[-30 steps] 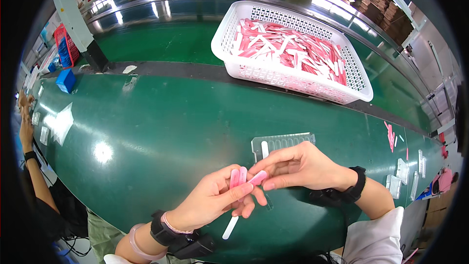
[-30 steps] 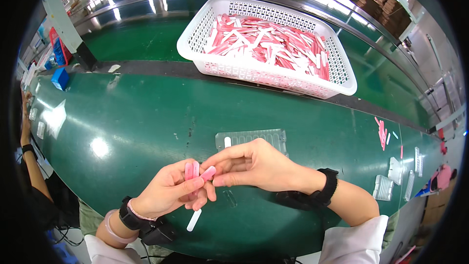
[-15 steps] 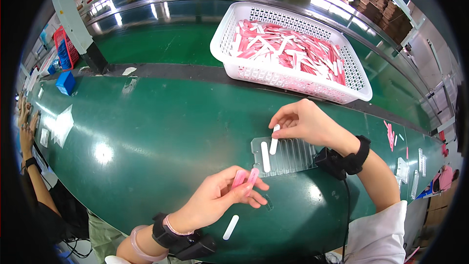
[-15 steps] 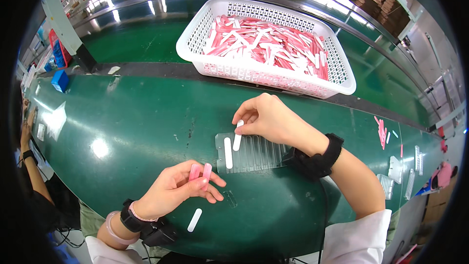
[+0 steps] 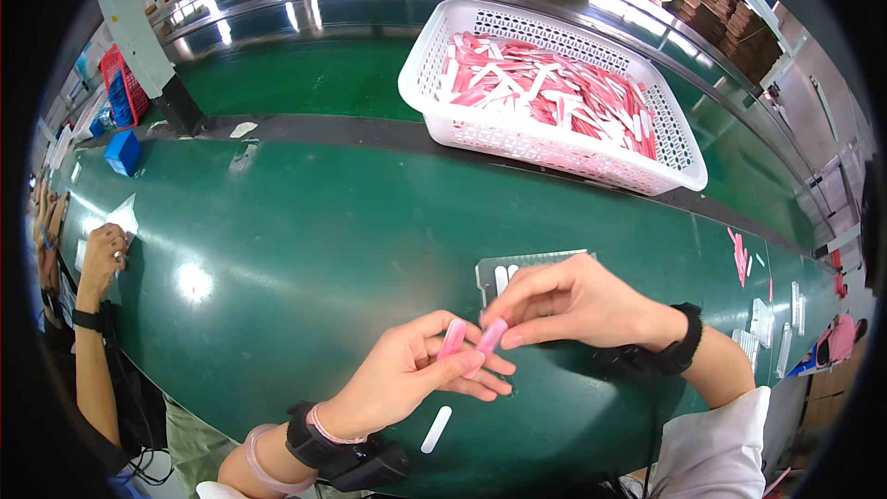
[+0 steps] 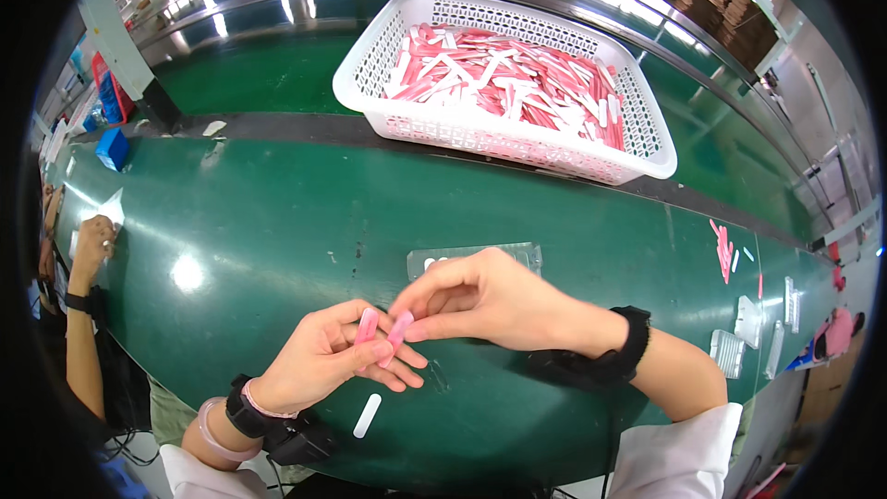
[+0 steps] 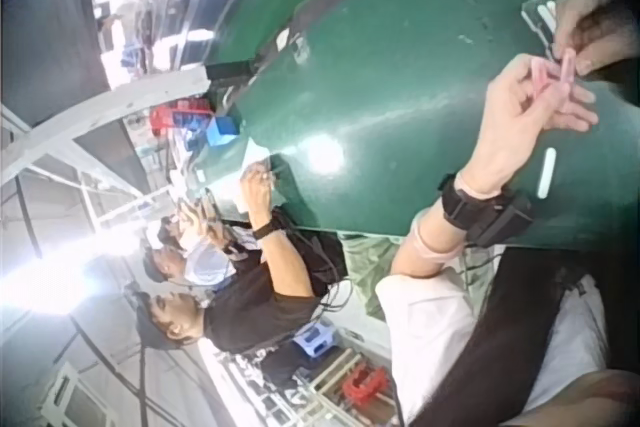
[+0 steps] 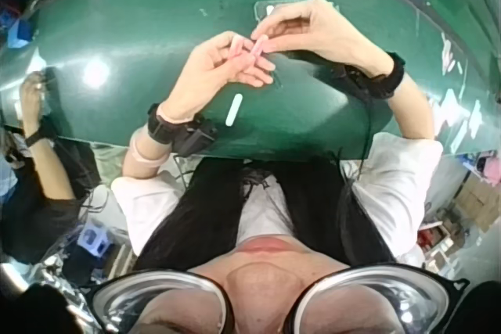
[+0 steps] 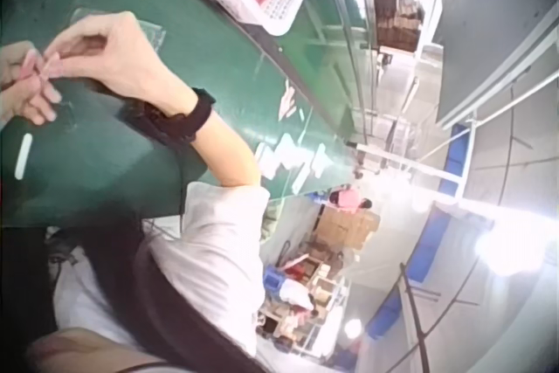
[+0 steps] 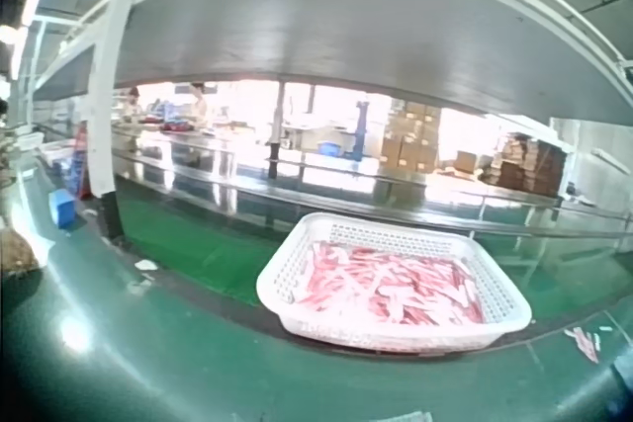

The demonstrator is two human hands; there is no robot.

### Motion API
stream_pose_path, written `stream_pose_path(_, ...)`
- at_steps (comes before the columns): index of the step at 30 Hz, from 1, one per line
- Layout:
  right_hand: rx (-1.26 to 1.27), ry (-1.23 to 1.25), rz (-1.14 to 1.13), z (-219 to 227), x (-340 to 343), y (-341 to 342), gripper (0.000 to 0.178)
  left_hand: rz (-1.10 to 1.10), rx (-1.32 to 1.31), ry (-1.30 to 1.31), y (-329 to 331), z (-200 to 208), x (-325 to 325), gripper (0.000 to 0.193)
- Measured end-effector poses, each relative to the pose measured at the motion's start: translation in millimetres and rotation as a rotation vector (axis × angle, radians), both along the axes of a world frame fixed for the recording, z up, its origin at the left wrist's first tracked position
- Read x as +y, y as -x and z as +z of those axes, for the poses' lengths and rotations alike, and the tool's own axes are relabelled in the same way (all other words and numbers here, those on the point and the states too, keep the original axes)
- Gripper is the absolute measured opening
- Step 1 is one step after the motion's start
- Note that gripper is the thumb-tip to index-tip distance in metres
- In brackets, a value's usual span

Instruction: The person is assembling small pink and white plastic components into a clear plastic tray.

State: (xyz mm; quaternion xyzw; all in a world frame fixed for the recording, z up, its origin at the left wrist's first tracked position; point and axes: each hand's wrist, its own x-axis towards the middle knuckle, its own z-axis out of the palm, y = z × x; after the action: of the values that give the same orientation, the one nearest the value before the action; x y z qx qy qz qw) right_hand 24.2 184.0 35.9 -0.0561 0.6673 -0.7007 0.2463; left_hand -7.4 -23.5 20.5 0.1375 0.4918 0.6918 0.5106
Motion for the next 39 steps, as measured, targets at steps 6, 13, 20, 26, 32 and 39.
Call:
stream_pose_path(6,0.279,-0.153,-0.277,5.2,5.1,1.0,0.011,0.065,-0.08,0.026,0.8,-2.3,-0.6,0.032)
stream_pose_path(13,1.124,-1.183,0.043,-14.4,7.3,-30.1,0.027,0.103,-0.077,-0.083,-3.9,-15.0,-0.6,0.031)
stream_pose_path(20,0.737,-0.882,-0.071,4.3,-10.3,-44.2,0.025,0.026,0.011,0.034,-1.7,-0.9,-1.4,0.023)
stream_pose_path(26,0.067,0.183,-0.125,-5.6,-9.2,-31.9,0.016,-0.16,-0.093,-0.016,1.4,1.0,-1.8,0.028)
stream_pose_path(32,-0.046,-0.283,-0.29,14.1,32.5,9.0,0.014,-0.09,-0.103,-0.022,0.6,-4.6,-1.5,0.037)
stream_pose_path(39,0.373,-0.883,-0.065,-4.1,40.7,12.8,0.032,-0.145,-0.115,-0.056,-1.7,-6.6,-0.9,0.036)
